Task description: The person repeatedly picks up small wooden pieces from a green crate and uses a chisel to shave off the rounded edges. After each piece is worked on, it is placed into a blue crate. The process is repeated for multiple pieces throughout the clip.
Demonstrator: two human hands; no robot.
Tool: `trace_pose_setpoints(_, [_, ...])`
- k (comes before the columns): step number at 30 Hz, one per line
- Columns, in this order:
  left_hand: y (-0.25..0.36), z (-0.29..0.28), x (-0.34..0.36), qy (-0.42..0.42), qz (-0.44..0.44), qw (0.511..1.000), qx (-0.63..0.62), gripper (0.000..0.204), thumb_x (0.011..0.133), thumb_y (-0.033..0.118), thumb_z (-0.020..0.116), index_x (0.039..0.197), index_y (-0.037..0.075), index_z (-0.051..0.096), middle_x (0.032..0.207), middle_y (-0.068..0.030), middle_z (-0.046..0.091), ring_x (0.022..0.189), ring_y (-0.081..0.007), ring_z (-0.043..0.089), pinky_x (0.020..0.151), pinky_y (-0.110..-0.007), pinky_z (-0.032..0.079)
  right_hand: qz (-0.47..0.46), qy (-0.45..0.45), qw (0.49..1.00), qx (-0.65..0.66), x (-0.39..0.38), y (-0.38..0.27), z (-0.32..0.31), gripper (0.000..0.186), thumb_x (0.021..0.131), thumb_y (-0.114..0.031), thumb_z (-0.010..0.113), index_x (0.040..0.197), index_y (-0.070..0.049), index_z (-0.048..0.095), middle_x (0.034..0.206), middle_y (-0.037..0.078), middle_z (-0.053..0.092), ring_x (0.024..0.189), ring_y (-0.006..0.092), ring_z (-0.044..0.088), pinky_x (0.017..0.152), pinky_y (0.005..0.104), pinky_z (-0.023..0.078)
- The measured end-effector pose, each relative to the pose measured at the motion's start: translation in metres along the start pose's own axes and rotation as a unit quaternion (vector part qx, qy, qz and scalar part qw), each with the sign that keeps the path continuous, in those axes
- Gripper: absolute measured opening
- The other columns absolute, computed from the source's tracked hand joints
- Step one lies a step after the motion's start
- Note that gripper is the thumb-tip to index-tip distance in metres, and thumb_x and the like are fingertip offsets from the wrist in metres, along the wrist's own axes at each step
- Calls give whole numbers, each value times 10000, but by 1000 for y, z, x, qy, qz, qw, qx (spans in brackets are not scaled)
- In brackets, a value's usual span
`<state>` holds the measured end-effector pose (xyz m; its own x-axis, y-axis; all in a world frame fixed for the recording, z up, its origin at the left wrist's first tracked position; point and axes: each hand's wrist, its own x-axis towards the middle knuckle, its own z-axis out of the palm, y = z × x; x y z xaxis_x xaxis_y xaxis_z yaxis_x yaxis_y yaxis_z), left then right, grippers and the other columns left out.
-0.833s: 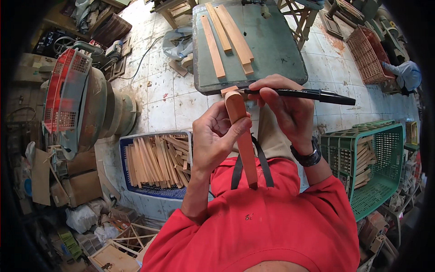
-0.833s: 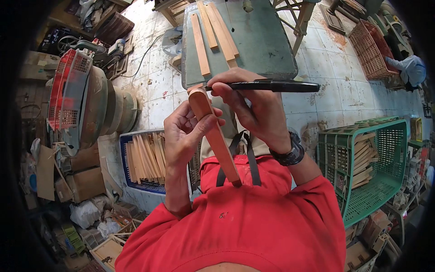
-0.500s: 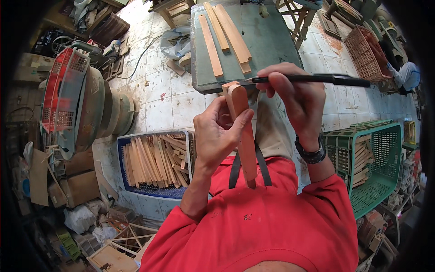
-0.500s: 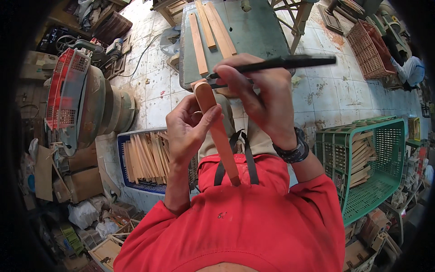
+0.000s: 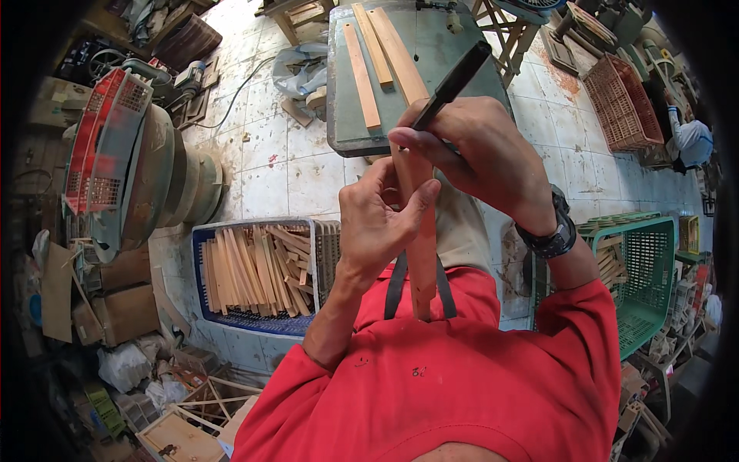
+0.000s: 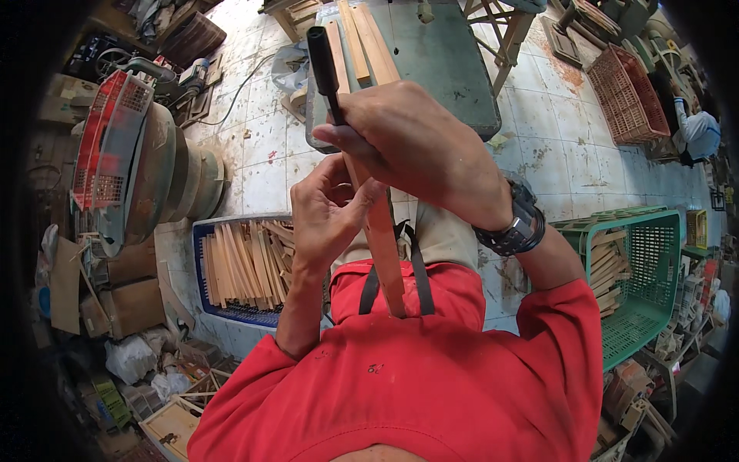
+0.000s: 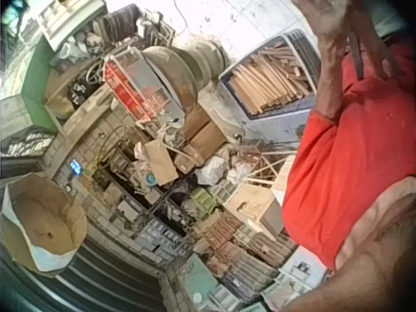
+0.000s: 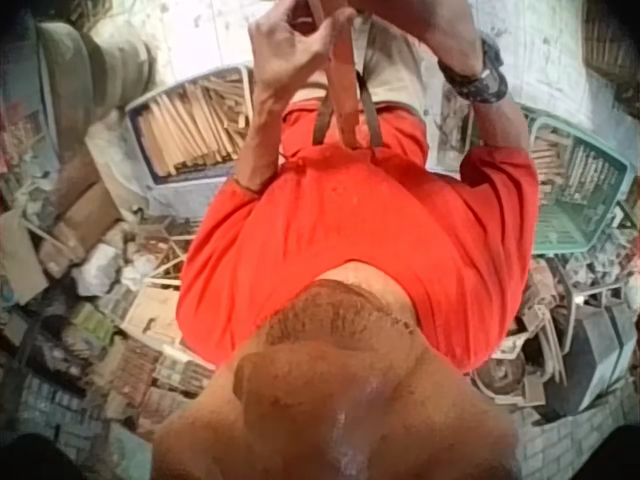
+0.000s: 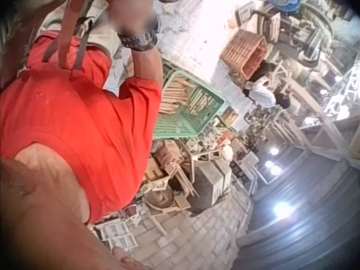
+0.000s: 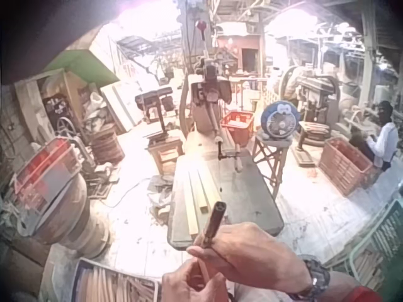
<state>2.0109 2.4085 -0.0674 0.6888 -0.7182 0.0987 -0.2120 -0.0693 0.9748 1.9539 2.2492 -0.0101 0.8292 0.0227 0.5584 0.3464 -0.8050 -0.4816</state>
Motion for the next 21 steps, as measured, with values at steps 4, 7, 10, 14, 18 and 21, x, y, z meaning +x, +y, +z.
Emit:
trace_pose_setpoints(4, [-2, 1, 0, 4, -3, 1000, 1, 332, 807, 148, 763, 1036, -55, 634, 775, -145, 710, 719, -178, 715, 658, -292, 572, 16, 9, 1000, -19, 3, -2, -1, 346, 989, -268, 518, 755, -13, 525, 622, 158, 507, 606, 382, 542, 573, 420, 452])
trace_pose_setpoints(7, [1, 1, -2, 7, -15, 1000, -10, 330, 806, 146, 765, 1038, -49, 636, 784, -141, 712, 723, -167, 711, 660, -289, 570, 59, 0, 996, -61, 4, -2, -5, 330, 989, -265, 521, 796, -1, 562, 647, 155, 561, 593, 340, 582, 568, 381, 474])
trace_pose_setpoints(10, [-4, -3, -3, 12, -14, 999, -35, 317, 815, 145, 764, 1035, -45, 638, 800, -129, 716, 729, -150, 703, 656, -279, 564, 205, 47, 976, 52, 1, -12, -14, 250, 984, -227, 542, 917, 4, 612, 697, 112, 647, 594, 229, 616, 585, 331, 498])
trace_pose_setpoints(14, [-14, -17, 5, -6, -63, 994, -85, 281, 861, 121, 730, 1057, -49, 622, 869, -100, 706, 769, -135, 687, 665, -256, 551, 295, 222, 899, 237, -42, -6, 10, 222, 1001, -202, 516, 1034, -1, 605, 781, 92, 683, 699, 139, 648, 657, 293, 531])
trace_pose_setpoints(18, [-10, -32, 17, 39, -86, 989, -115, 277, 884, 111, 707, 1077, -59, 604, 901, -108, 699, 788, -154, 692, 658, -258, 560, 338, 108, 891, 282, -97, -20, 74, 370, 900, -107, 674, 1223, 24, 550, 1079, 130, 663, 904, 156, 678, 779, 281, 537])
trace_pose_setpoints(21, [-12, -25, 31, 59, -42, 994, -76, 326, 884, 126, 711, 1115, -71, 594, 950, -135, 696, 783, -169, 693, 686, -273, 573, 338, 173, 881, 281, -106, -41, 120, 522, 807, -182, 778, 1257, -26, 564, 851, 112, 686, 749, 127, 656, 678, 278, 520])
